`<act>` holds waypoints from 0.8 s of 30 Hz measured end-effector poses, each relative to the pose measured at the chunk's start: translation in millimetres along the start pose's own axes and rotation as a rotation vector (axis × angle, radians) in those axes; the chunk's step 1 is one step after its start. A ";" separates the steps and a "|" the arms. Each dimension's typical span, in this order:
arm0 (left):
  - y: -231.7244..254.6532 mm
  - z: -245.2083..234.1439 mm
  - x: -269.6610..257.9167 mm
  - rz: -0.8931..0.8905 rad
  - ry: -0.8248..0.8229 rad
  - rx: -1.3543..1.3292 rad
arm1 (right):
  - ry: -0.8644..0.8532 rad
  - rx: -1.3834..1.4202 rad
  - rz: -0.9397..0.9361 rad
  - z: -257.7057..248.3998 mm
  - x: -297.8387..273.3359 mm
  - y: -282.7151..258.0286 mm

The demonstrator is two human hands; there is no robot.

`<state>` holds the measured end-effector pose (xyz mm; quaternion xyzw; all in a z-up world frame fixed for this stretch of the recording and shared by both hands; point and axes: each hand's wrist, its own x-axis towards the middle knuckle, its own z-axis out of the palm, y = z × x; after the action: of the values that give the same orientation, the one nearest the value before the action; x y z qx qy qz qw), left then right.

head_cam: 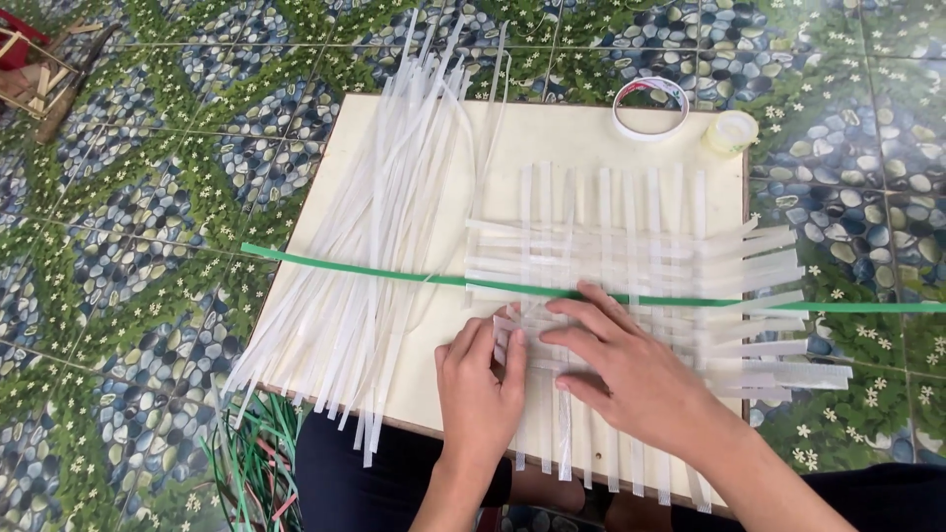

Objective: Weaving white plastic strips together on a wooden board to create a mat or bag base.

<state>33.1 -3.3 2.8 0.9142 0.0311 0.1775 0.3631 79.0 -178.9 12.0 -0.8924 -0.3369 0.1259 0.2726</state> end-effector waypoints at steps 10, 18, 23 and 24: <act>1.0 6.9 6.5 -0.105 0.004 -0.004 | 0.005 0.004 0.026 0.8 1.0 -3.2; -5.5 8.5 9.1 -0.069 -0.022 -0.004 | 0.077 -0.045 0.161 7.0 -1.3 -7.9; -5.7 7.2 14.1 -0.049 -0.066 -0.003 | -0.039 -0.141 0.223 -3.3 -8.8 -30.5; -6.7 6.6 15.8 -0.056 -0.088 -0.008 | -0.078 -0.135 0.174 -6.9 -14.1 -35.8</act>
<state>50.6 0.2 -1.4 0.9184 0.0398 0.1272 0.3726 52.3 -168.7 38.7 -0.9290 -0.2760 0.1608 0.1868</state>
